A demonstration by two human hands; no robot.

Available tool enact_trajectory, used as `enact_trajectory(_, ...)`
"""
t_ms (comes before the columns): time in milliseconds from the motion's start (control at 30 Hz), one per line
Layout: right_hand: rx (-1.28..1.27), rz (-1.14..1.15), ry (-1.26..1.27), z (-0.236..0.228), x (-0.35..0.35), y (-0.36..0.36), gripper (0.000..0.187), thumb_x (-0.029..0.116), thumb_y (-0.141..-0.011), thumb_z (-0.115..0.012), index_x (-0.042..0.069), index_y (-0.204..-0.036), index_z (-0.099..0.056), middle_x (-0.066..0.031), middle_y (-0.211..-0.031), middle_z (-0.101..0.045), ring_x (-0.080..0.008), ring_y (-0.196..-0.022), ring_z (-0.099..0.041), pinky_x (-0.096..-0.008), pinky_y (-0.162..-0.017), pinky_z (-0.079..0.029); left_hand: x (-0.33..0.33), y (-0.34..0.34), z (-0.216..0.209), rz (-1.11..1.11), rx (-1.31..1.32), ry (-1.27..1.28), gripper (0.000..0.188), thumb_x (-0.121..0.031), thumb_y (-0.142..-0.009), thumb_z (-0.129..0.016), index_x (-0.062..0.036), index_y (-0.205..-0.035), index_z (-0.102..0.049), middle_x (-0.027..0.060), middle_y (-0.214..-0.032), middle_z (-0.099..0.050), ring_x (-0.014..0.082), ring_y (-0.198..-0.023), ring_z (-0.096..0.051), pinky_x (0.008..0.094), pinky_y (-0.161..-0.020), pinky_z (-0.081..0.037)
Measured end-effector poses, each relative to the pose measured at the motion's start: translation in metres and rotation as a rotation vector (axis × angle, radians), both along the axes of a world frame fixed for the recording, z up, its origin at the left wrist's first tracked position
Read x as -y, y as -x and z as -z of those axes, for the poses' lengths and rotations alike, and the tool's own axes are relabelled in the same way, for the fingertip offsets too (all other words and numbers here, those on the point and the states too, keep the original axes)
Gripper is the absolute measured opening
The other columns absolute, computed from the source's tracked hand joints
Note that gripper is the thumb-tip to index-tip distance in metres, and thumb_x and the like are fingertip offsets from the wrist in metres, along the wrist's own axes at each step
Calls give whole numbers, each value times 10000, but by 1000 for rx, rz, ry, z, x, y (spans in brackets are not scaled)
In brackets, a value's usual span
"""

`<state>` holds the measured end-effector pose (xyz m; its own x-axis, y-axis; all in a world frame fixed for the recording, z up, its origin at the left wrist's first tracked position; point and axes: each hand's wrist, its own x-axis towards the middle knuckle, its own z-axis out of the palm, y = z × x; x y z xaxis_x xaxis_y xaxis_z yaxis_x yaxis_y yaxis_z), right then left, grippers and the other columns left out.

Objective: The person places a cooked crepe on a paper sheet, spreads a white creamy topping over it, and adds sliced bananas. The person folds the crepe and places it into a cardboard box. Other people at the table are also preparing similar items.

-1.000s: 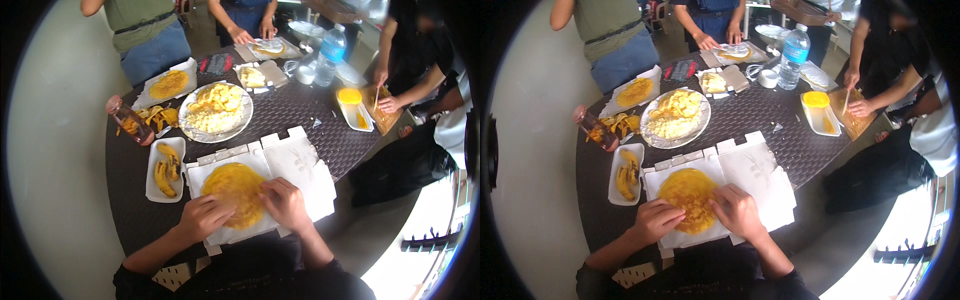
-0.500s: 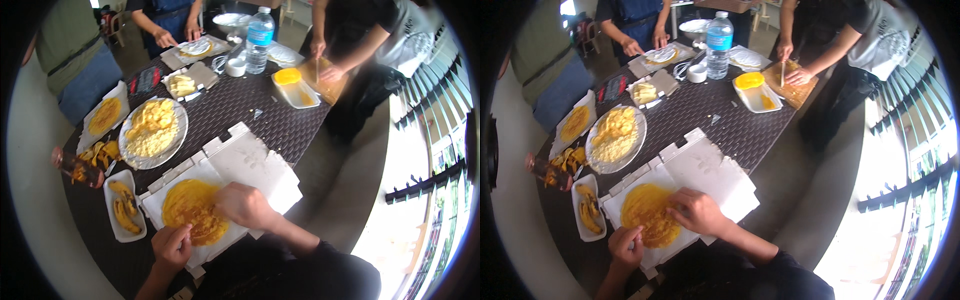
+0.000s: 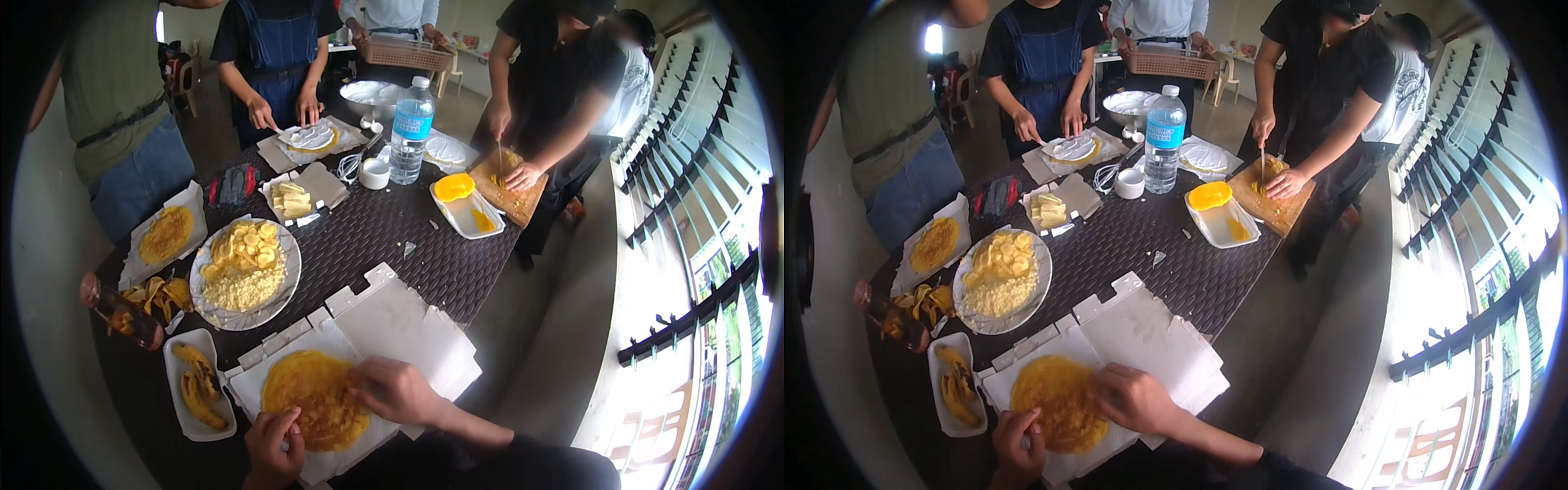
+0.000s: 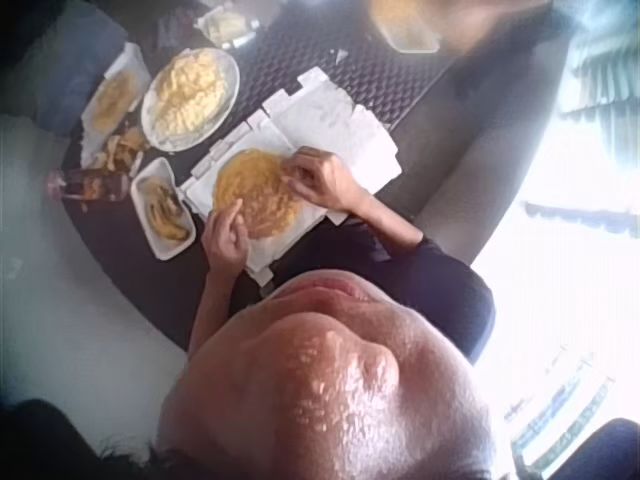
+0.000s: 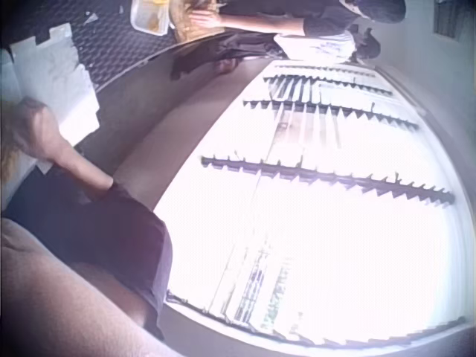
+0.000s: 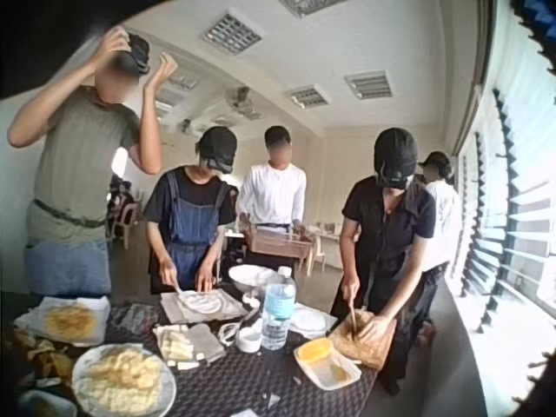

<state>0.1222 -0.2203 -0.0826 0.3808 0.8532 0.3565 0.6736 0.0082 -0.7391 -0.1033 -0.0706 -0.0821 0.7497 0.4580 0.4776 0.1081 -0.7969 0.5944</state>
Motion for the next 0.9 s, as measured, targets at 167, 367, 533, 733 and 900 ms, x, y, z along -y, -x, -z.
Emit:
enact_trajectory(167,-23,2,43,0,2,0,215,165,-928,-769,31,-1096,-748,-115,-972,-703,-262,-806,-716,-364,-718,-583,0,3,-6,29,-16,33,227,-6,-958,-636,20,-1166,-724,194,-990,-713,377,-866,-689,456,-757,-567)
enact_trajectory(367,-48,10,87,-3,3,3,225,203,-940,-744,56,-1107,-712,-125,-986,-688,-324,-858,-705,-411,-755,-582,-1,0,-5,29,5,-13,206,-22,-959,-673,3,-1154,-734,186,-1004,-718,358,-851,-690,442,-733,-566)
enact_trajectory(533,2,-3,54,-3,2,2,242,185,-936,-773,31,-1122,-750,-119,-987,-702,-262,-800,-723,-362,-709,-591,-2,1,-1,33,36,-24,191,-13,-939,-723,-1,-1129,-737,156,-991,-734,340,-835,-692,423,-711,-564)
enact_trajectory(733,-61,-10,79,-4,1,2,225,190,-935,-754,46,-1106,-723,-130,-974,-687,-304,-819,-711,-401,-734,-581,-4,0,-1,39,68,-27,163,15,-908,-757,-7,-1067,-734,145,-977,-745,332,-827,-695,422,-719,-561)
enact_trajectory(900,-81,-10,72,-2,1,1,227,192,-937,-753,47,-1108,-722,-131,-966,-685,-301,-803,-707,-396,-723,-578,-6,-2,-2,73,102,-72,147,24,-894,-766,-10,-1034,-734,145,-945,-741,335,-808,-688,425,-701,-550)
